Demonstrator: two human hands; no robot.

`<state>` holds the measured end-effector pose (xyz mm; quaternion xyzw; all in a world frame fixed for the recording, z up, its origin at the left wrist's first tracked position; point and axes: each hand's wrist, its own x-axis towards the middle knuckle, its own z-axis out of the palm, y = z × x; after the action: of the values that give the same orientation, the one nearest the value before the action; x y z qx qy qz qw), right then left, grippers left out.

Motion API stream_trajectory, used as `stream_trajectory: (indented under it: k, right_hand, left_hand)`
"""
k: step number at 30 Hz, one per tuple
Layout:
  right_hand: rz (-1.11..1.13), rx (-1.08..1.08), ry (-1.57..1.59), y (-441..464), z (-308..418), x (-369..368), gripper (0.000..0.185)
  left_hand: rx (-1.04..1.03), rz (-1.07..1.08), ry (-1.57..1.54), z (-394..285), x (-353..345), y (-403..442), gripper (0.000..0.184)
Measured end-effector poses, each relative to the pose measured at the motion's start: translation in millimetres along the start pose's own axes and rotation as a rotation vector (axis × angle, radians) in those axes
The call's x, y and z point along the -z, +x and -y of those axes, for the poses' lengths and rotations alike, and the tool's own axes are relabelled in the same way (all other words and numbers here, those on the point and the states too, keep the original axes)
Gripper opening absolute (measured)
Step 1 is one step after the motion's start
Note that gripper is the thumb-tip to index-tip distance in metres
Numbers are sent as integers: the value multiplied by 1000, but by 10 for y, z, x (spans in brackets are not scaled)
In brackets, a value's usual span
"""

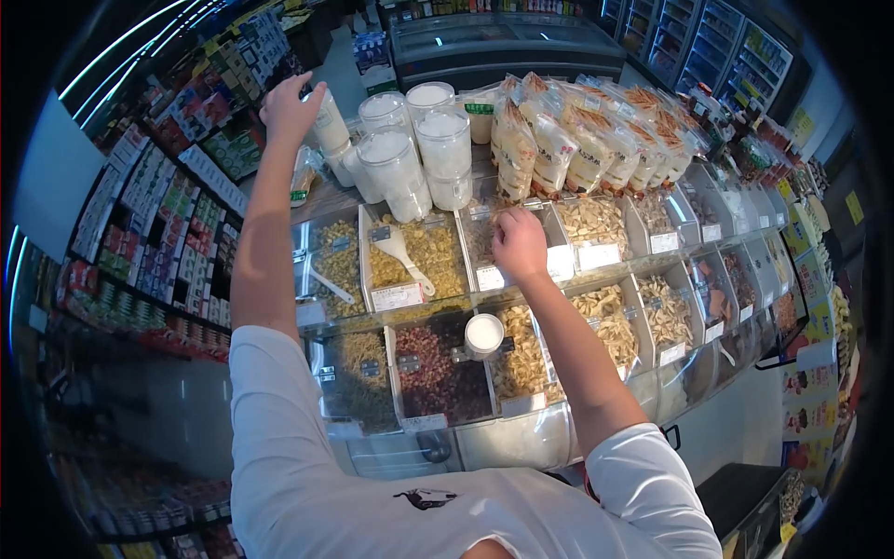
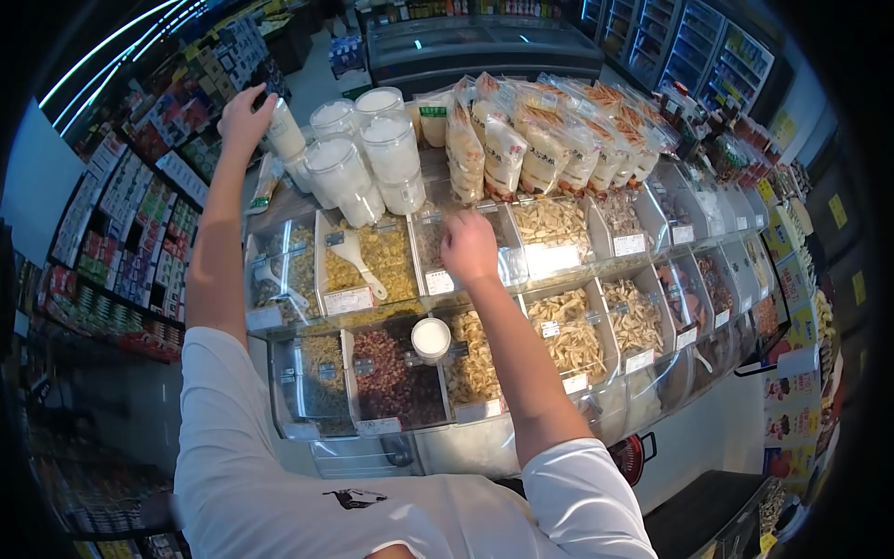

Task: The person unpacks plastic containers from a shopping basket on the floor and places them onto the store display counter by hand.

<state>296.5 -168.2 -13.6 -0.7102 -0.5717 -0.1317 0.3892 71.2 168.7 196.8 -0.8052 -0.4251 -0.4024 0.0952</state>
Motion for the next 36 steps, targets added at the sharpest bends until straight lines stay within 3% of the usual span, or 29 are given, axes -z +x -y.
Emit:
stream_trajectory:
  k: [2,3,5,6,8,9,11,13,17,18,21,24,28,36]
  right_hand:
    - [-15,-5,-18,-8,-27,-35,8]
    - [-15,0,-19,-6,-30,-43,8]
    - [-42,14,-20,-10,-36,-57,9]
    - [-35,16,-22,-12,-40,-58,9]
    - [-34,9,-23,-13,-38,-58,9]
    - [-22,21,-23,-17,-41,-60,9]
    - [-31,-10,-10,-11,-37,-71,9]
    - [-26,2,-6,0,-1,-50,9]
    - [-30,8,-16,-7,8,-80,8]
    - [-23,-7,-17,3,5,-75,8]
    - [-32,17,-45,11,-20,-98,6]
    - [-7,25,-43,-6,31,-76,5]
    - [-34,18,-67,25,34,-92,5]
    - [-24,-20,-106,14,121,-59,6]
  left_hand:
    - [42,333,-96,62,18,-72,49]
    - [45,329,-96,141,-95,-118,49]
    - [-37,85,-236,321,-381,-234,50]
    - [-30,87,-238,311,-372,-271,50]
    - [-218,-270,-55,201,-264,-412,44]
    - [-201,-271,-50,155,-186,-522,44]
    - [-46,-403,-413,45,-7,-791,34]
    - [131,-451,-536,0,-194,-1195,30]
    - [349,-120,-544,-27,-763,-1886,40]
    - [364,-126,-550,-65,-819,-1933,40]
    - [369,122,-534,5,-1058,-2084,46]
    - [258,92,-347,-47,-1039,-2094,41]
    - [310,193,-423,-57,-970,-2092,45]
    - [342,159,-403,-137,-855,-2091,40]
